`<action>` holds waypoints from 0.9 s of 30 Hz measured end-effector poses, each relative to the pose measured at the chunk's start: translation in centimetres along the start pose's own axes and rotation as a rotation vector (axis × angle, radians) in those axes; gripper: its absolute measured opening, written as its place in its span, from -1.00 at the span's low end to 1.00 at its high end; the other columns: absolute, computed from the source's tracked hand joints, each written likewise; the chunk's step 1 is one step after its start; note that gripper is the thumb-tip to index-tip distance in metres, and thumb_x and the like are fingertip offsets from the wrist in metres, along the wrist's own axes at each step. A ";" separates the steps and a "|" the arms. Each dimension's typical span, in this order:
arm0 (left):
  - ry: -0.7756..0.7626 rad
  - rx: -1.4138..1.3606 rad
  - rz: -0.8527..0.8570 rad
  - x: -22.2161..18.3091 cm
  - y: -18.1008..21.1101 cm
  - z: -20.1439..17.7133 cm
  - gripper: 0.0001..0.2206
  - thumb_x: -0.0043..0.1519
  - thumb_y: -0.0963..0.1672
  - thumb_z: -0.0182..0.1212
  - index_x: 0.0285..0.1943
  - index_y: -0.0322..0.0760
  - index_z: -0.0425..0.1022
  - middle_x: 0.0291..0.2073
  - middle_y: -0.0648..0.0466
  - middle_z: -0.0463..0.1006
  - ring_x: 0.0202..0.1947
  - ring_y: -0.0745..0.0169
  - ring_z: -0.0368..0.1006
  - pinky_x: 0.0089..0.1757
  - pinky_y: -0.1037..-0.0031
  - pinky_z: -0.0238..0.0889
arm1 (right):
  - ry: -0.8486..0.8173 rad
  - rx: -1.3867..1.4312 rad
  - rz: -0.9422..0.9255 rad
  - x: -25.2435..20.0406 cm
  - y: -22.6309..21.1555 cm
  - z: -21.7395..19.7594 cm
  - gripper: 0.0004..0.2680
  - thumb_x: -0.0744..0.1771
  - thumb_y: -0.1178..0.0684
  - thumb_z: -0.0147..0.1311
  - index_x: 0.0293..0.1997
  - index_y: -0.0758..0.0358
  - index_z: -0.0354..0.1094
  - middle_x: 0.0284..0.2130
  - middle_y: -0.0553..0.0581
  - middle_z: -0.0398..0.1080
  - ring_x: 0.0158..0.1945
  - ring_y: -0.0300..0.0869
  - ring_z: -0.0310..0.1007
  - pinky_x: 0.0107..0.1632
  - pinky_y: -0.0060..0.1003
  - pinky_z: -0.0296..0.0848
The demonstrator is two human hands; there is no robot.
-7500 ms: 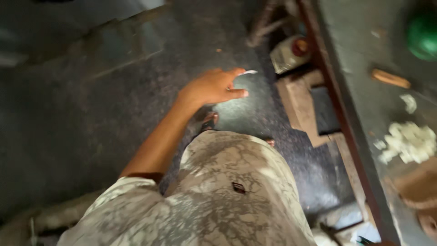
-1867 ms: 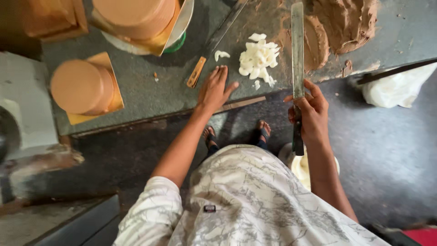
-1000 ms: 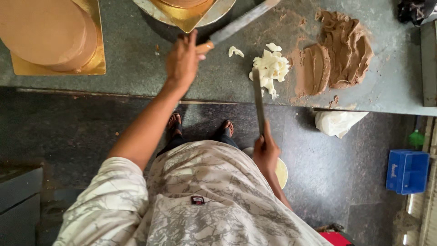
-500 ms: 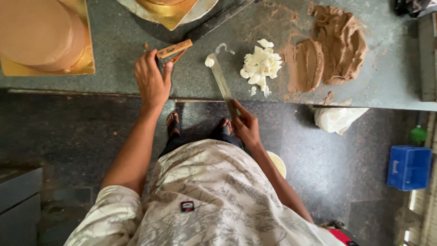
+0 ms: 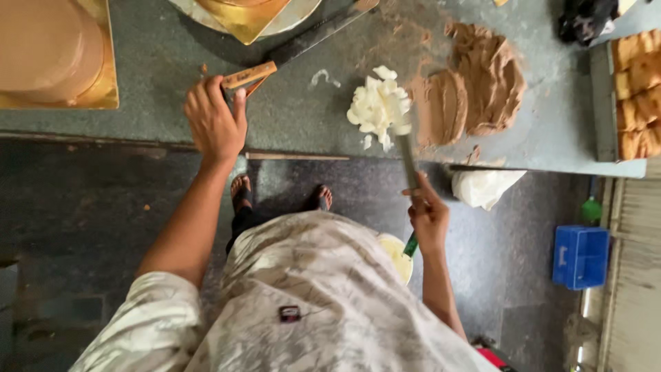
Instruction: The person constructs a piping cone from paper and fills it with frosting using a spatula.
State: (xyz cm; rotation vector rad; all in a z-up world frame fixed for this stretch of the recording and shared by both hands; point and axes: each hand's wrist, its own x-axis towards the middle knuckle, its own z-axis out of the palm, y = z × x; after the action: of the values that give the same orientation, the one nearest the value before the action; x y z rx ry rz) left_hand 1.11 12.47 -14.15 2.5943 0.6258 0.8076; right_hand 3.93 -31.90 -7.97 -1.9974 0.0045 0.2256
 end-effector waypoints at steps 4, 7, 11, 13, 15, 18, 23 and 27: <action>0.013 0.021 0.000 -1.4 1.0 0.4 -0.61 0.55 0.05 0.06 0.29 -0.35 0.31 0.16 -0.21 0.37 0.20 -0.23 0.28 0.14 -0.01 0.13 | 0.140 0.072 0.010 -0.7 3.2 0.8 -0.67 0.43 0.17 -0.10 0.42 0.14 0.24 -0.46 -0.02 0.47 -0.59 -0.42 0.22 -0.56 -0.49 0.20; 0.014 0.014 0.014 -1.2 0.8 0.1 -0.62 0.53 0.03 0.09 0.29 -0.36 0.31 0.16 -0.20 0.37 0.21 -0.24 0.28 0.16 -0.02 0.12 | 0.060 0.085 -0.007 0.8 4.3 5.5 -0.63 0.41 0.18 0.00 0.45 0.15 0.22 -0.53 -0.03 0.38 -0.60 -0.39 0.17 -0.58 -0.47 0.13; 0.027 0.022 0.024 -1.1 0.8 0.0 -0.63 0.52 0.01 0.13 0.29 -0.36 0.31 0.18 -0.19 0.38 0.22 -0.23 0.27 0.17 -0.02 0.11 | 0.068 -0.019 -0.097 4.6 1.8 6.8 -0.67 0.42 0.15 0.02 0.39 0.16 0.26 -0.52 -0.05 0.45 -0.58 -0.42 0.28 -0.55 -0.49 0.25; 0.032 0.009 0.010 -1.0 1.1 0.0 -0.63 0.50 0.01 0.13 0.28 -0.35 0.31 0.16 -0.19 0.38 0.22 -0.24 0.27 0.17 -0.02 0.11 | 0.170 -0.259 -0.325 5.3 0.0 5.5 -0.69 0.42 0.16 0.01 0.37 0.16 0.35 -0.38 -0.11 0.54 -0.50 -0.46 0.36 -0.48 -0.52 0.33; 0.035 0.003 0.008 -1.1 1.2 -0.2 -0.64 0.50 0.00 0.13 0.27 -0.35 0.31 0.15 -0.19 0.39 0.22 -0.24 0.27 0.17 -0.01 0.11 | 0.135 -0.403 -0.393 4.9 -1.7 4.3 -0.71 0.39 0.12 0.16 0.30 0.16 0.46 -0.46 0.01 0.41 -0.53 -0.35 0.23 -0.50 -0.42 0.23; 0.039 -0.009 0.007 -0.8 1.2 -0.3 -0.64 0.50 0.00 0.13 0.27 -0.35 0.31 0.15 -0.19 0.39 0.22 -0.23 0.28 0.17 0.00 0.12 | -0.030 -0.105 -0.052 3.6 -3.8 3.9 -0.73 0.37 0.05 0.19 0.22 0.15 0.49 -0.53 0.01 0.35 -0.62 -0.34 0.17 -0.57 -0.36 0.18; 0.013 -0.007 -0.010 -1.0 0.8 0.2 -0.66 0.53 0.01 0.09 0.26 -0.33 0.31 0.15 -0.17 0.40 0.20 -0.21 0.29 0.16 0.01 0.12 | -0.084 -0.324 -0.042 3.3 -4.1 4.8 -0.81 0.36 0.05 0.17 0.05 0.19 0.54 -0.49 0.07 0.44 -0.64 -0.26 0.27 -0.56 -0.24 0.21; 0.015 0.037 0.016 -1.1 0.6 0.7 -0.65 0.54 0.02 0.05 0.27 -0.34 0.30 0.13 -0.18 0.38 0.20 -0.19 0.29 0.16 -0.01 0.12 | 0.009 -0.607 -0.409 5.3 -1.6 4.3 -0.86 0.38 0.09 0.17 -0.04 0.28 0.57 -0.45 0.22 0.50 -0.47 -0.17 0.46 -0.40 -0.23 0.40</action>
State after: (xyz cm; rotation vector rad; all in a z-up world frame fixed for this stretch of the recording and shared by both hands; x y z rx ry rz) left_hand 0.88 11.31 -14.92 2.6320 0.6301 0.8284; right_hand 8.66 -26.86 -9.15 -2.5405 -0.5171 -0.0588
